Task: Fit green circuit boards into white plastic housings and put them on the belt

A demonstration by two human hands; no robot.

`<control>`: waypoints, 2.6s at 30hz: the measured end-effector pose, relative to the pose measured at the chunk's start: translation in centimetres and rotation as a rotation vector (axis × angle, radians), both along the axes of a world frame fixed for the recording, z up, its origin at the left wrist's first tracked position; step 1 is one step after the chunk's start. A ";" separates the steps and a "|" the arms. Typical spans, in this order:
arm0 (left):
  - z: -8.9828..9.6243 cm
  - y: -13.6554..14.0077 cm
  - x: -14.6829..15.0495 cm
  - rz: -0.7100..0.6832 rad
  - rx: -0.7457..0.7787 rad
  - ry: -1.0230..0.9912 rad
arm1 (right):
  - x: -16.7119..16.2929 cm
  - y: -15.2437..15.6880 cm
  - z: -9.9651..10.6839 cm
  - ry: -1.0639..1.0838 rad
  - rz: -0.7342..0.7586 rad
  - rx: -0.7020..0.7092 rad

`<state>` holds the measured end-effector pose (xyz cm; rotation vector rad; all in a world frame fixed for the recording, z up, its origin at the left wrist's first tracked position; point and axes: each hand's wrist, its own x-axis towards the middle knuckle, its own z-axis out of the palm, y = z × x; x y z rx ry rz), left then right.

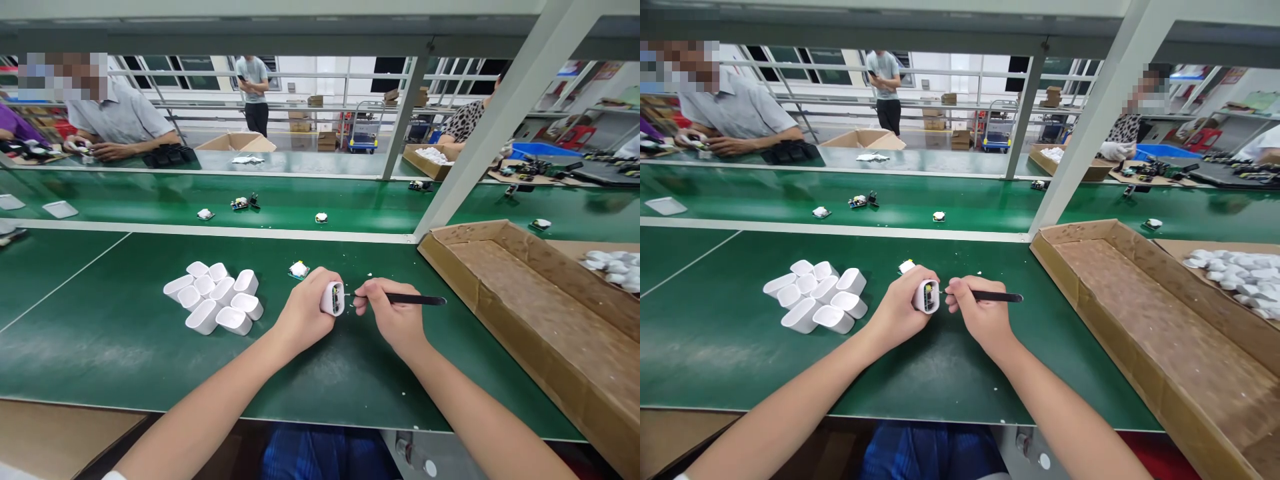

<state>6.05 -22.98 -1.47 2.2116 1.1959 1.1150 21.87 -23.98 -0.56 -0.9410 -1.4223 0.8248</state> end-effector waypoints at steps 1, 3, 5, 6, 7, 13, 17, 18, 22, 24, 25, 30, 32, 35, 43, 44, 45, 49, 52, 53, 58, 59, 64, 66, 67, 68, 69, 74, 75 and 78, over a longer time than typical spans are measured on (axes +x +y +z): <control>-0.1 0.0 0.0 -0.008 -0.008 -0.003 | -0.1 0.0 -0.1 0.005 0.017 0.003; -0.3 -0.1 0.1 -0.027 -0.028 -0.018 | -0.1 0.1 -0.3 0.009 0.057 0.009; -0.4 -0.1 0.2 -0.043 -0.061 -0.059 | -0.1 0.2 -0.3 0.037 0.066 0.018; -0.4 -0.1 0.2 -0.054 -0.082 -0.089 | 0.0 0.2 -0.3 0.060 0.050 0.025; -0.4 -0.1 0.3 -0.067 -0.105 -0.123 | 0.1 0.1 -0.2 0.085 0.024 0.036; 0.0 0.0 0.4 -0.121 -0.123 -0.230 | 0.6 0.3 0.3 -0.011 -0.090 0.182; -0.3 0.4 0.3 0.001 -0.098 -0.174 | 0.9 0.6 0.2 -0.251 -0.131 0.256; -0.4 0.5 0.2 0.026 -0.109 -0.164 | 1.0 0.6 0.2 -0.301 -0.120 0.225; -0.8 1.2 0.0 0.061 -0.057 -0.171 | 1.0 0.6 0.0 -0.551 -0.085 0.086; -0.9 1.5 -0.2 0.082 0.040 -0.171 | 0.8 0.5 0.0 -0.683 -0.068 0.069; -0.9 1.7 -0.3 0.097 0.084 -0.167 | 0.7 0.4 0.0 -0.743 -0.061 0.063; -0.8 1.9 -0.8 0.143 0.196 -0.108 | 0.1 0.1 0.2 -1.009 -0.082 -0.012; -0.8 1.9 -0.8 0.141 0.204 -0.068 | -0.1 0.0 0.2 -1.068 -0.083 -0.037; -0.9 1.7 -0.8 0.134 0.210 -0.013 | -0.3 -0.1 0.2 -1.119 -0.096 -0.048; -0.8 1.4 -0.7 0.153 0.241 0.098 | -0.6 -0.1 0.2 -1.232 -0.132 -0.069; -0.8 1.4 -0.7 0.154 0.244 0.112 | -0.6 -0.1 0.2 -1.250 -0.133 -0.070; -0.8 1.4 -0.6 0.154 0.247 0.125 | -0.7 -0.1 0.1 -1.268 -0.135 -0.071; -0.9 1.3 -0.6 0.154 0.212 0.133 | -0.8 -0.2 -0.1 -1.294 -0.134 -0.067; -0.9 1.4 -0.6 0.137 0.162 0.082 | -0.7 -0.3 -0.1 -1.258 -0.152 -0.045; -0.9 1.4 -0.6 0.134 0.153 0.067 | -0.7 -0.2 -0.1 -1.244 -0.166 -0.038; -0.7 1.3 -0.7 0.130 0.133 0.074 | -0.7 -0.2 -0.2 -1.240 -0.166 -0.049; -0.7 1.3 -0.7 0.128 0.129 0.090 | -0.7 -0.2 -0.2 -1.238 -0.154 -0.053; -0.7 1.3 -0.7 0.122 0.096 0.138 | -0.8 -0.2 -0.5 -1.212 -0.130 -0.036; -0.6 1.4 -0.8 0.135 0.074 0.148 | -0.8 -0.2 -0.6 -1.187 -0.113 -0.028; -0.6 1.4 -0.8 0.149 0.063 0.162 | -0.8 -0.2 -0.6 -1.159 -0.105 -0.023; -0.4 1.4 -0.9 0.166 0.051 0.183 | -0.7 -0.2 -0.5 -1.123 -0.101 -0.020; -0.2 1.4 -0.9 0.183 0.039 0.209 | -0.6 -0.1 -0.5 -1.084 -0.101 -0.015; 1.2 1.6 -1.6 0.277 -0.053 0.226 | -0.5 0.2 -0.1 -0.968 -0.118 -0.014; 1.5 1.9 -1.8 0.293 -0.078 0.221 | -0.6 0.1 -0.2 -0.966 -0.105 -0.023; 2.5 4.1 -2.4 0.322 -0.125 0.253 | -1.0 -0.2 -0.6 -1.009 -0.029 -0.053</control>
